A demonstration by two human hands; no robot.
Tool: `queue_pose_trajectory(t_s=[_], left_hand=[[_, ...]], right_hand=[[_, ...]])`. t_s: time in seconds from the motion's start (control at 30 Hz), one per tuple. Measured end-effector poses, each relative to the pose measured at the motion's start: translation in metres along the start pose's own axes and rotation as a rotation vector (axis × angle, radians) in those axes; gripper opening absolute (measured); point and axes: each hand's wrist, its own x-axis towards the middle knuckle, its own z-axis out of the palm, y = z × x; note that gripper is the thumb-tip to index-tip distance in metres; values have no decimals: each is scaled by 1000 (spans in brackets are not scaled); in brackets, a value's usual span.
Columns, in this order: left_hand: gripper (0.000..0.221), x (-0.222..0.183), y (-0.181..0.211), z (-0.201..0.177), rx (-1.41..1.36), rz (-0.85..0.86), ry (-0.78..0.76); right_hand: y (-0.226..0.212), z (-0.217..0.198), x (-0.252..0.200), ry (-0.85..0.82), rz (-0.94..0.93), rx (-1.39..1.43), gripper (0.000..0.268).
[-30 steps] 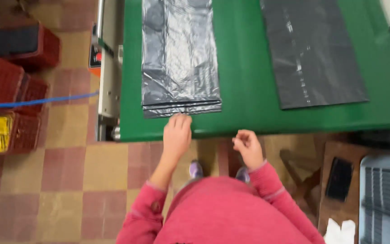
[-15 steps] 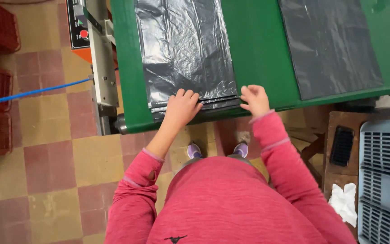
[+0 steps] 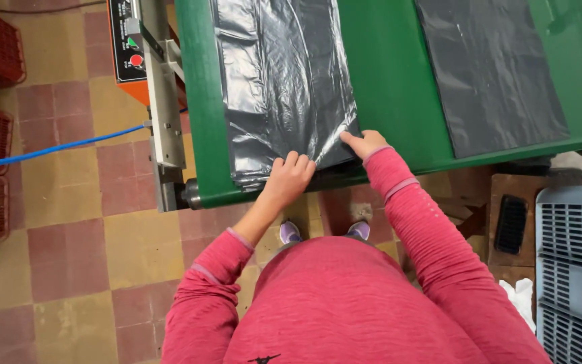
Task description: Folding black plastic bags on a conveyor belt and stacking them in a crate.
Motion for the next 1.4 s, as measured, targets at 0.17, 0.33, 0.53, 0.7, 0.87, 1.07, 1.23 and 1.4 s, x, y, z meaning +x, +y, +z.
queue_pose_trajectory(t_s=[0.17,0.33,0.53,0.7,0.87,1.07,1.23,1.4], left_hand=[[8,-4,10,-14,-24,-34,29],[18,-13,15,-23,-139,-83,-29],[59,-33,-3,-83,-319,-365,-107],[29,-9,-31,-124,-734,-446,-227],[12,111,-114,-78,-866,-610,-23],[17,187,-219,91,-537,-622,12],[18,199,-252,157,-345,-687,-126],[31,224,-219,109,-61,-609,-75]], right_hand=[[-32,3,-46,169,-181,-209,76],[-51,-10,-85,195,-266,-136,80],[28,-68,-84,-136,-590,271,28],[62,-134,-70,-752,-124,721,49],[3,-163,50,-972,-82,1007,84],[-85,-149,212,-759,56,814,86],[-140,-116,262,-240,-178,140,63],[-195,-105,270,186,-907,-424,52]])
